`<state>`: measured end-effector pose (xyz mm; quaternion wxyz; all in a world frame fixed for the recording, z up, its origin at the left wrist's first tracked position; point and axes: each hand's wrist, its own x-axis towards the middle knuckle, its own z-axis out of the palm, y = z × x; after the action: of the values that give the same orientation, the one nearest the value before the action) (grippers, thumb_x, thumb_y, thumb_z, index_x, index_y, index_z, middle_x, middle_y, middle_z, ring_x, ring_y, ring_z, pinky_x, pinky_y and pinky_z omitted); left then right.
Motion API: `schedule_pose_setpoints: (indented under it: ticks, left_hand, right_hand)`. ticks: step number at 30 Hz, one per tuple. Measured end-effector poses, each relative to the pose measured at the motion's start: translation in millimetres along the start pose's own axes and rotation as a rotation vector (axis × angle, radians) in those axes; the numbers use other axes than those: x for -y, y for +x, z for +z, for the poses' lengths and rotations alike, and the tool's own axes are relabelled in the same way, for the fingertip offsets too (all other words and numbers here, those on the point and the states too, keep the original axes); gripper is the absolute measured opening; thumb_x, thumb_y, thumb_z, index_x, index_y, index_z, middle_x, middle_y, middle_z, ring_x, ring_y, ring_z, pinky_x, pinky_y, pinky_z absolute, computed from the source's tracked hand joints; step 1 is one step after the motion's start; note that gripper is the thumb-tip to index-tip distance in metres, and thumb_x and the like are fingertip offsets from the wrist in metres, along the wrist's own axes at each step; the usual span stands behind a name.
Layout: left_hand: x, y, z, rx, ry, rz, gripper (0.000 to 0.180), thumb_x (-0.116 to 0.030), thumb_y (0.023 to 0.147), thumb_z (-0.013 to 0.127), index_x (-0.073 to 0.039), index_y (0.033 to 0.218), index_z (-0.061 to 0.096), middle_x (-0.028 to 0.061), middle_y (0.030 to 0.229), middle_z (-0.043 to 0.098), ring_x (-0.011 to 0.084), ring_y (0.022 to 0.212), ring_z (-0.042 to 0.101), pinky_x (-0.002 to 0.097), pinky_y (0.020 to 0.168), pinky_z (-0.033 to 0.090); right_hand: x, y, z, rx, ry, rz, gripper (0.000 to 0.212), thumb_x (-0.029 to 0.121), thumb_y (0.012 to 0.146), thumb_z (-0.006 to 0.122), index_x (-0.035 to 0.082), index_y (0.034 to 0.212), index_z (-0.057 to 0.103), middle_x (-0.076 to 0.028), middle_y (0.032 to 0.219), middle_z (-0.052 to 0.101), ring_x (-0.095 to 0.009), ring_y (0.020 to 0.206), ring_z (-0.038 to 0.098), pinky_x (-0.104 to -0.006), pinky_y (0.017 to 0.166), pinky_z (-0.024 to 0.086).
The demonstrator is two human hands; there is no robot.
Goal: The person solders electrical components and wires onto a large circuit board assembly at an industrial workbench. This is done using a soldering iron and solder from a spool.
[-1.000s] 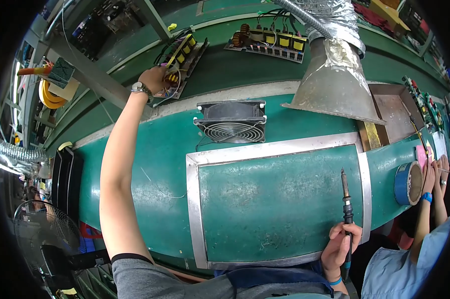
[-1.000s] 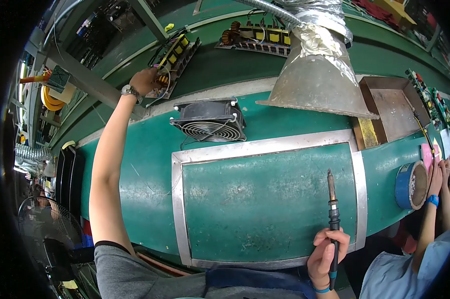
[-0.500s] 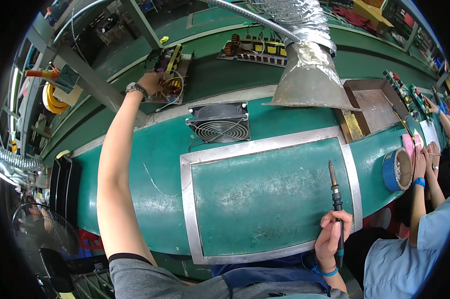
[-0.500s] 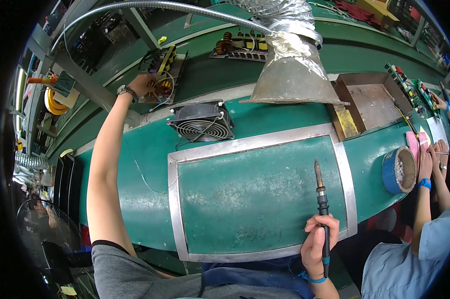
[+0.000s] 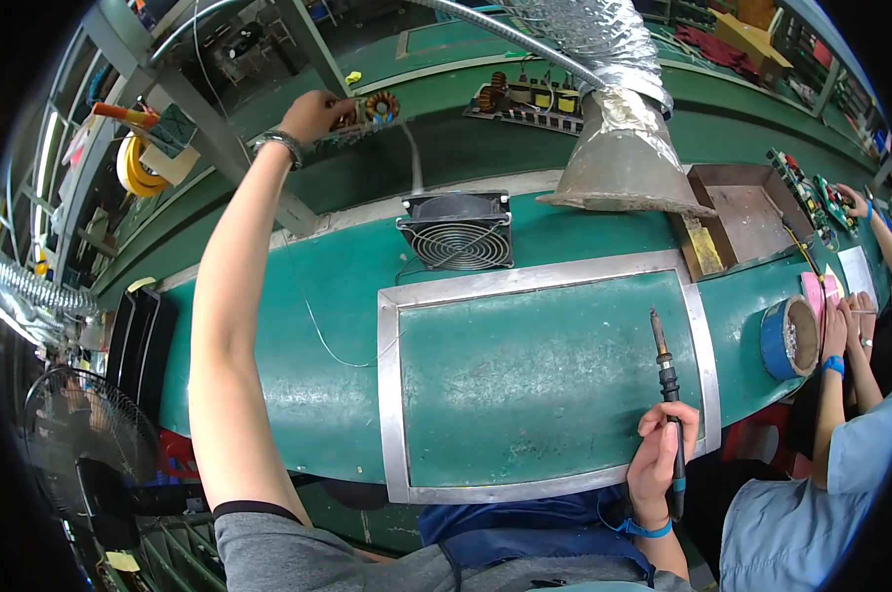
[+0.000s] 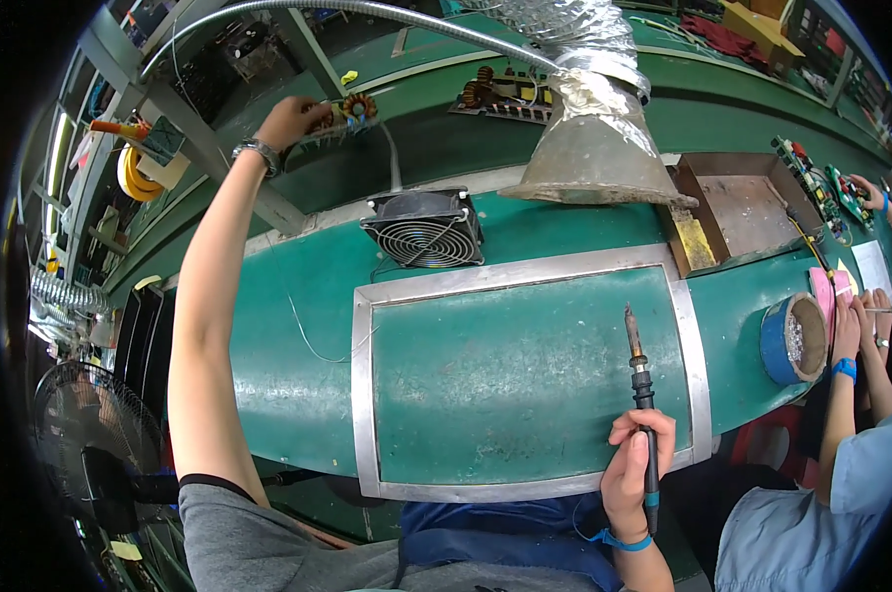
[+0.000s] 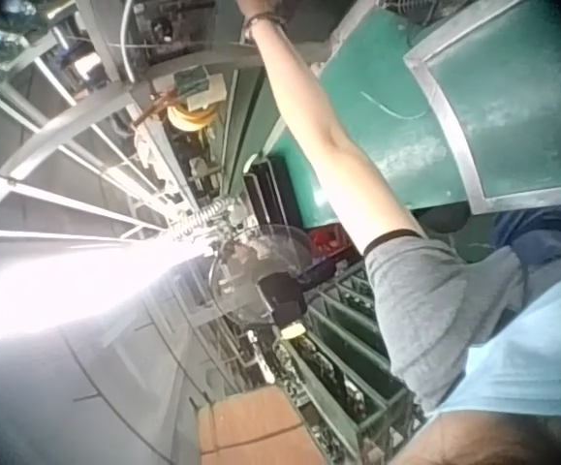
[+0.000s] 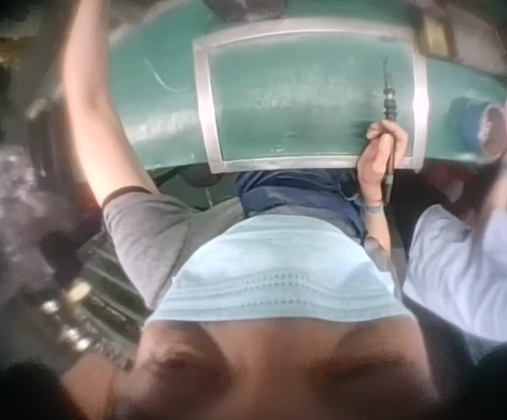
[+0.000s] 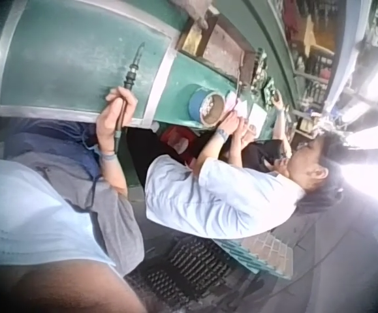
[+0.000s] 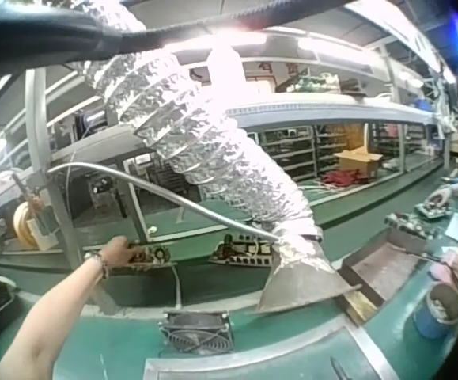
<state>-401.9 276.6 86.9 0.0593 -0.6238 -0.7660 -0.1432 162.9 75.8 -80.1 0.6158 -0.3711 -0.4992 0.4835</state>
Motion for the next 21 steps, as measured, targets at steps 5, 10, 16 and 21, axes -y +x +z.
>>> schedule_pose_setpoints:
  ticks: [5,10,16,21]
  left_hand:
    - [-7.7,-28.3,-46.5,0.169,-0.441,-0.191,0.067,-0.056,0.083,0.064,0.007,0.107,0.064,0.012,0.101,0.067,0.0186,0.097,0.059,0.0296,0.085,0.045]
    - [-39.9,-69.8,-63.8,0.023,-0.477,-0.314,0.081,-0.059,0.076,0.07,0.014,0.109,0.058,0.0174,0.095,0.065,0.0189,0.094,0.059,0.03,0.08,0.045]
    - [-66.7,-122.2,-115.8,0.126,-0.452,-0.183,0.053,-0.052,0.082,0.067,0.001,0.081,0.071,-0.0018,0.064,0.059,0.0069,0.063,0.048,0.023,0.058,0.035]
    - [-79.3,-176.9,-179.2,0.038,-0.609,-0.235,0.042,-0.036,0.087,0.065,0.001,0.108,0.063,0.0036,0.094,0.061,0.0081,0.081,0.055,0.0227,0.067,0.043]
  right_hand:
    - [-1.3,-1.5,-1.1,0.002,0.039,0.004,0.023,0.022,0.093,0.047,0.003,0.107,0.049,-0.007,0.083,0.049,-0.013,0.073,0.042,-0.0261,0.068,0.036]
    - [-2.3,-0.8,-2.4,-0.001,0.083,-0.019,0.022,0.019,0.093,0.046,0.003,0.108,0.05,-0.007,0.085,0.049,-0.012,0.073,0.042,-0.0261,0.069,0.036]
    - [-5.8,0.4,-1.5,0.031,0.108,-0.056,0.022,0.017,0.094,0.044,0.003,0.109,0.052,-0.006,0.087,0.051,-0.012,0.075,0.043,-0.0259,0.07,0.038]
    - [-1.9,-0.3,-2.6,0.025,0.179,-0.06,0.022,0.011,0.093,0.044,0.0,0.109,0.053,-0.008,0.089,0.052,-0.011,0.074,0.046,-0.0245,0.071,0.04]
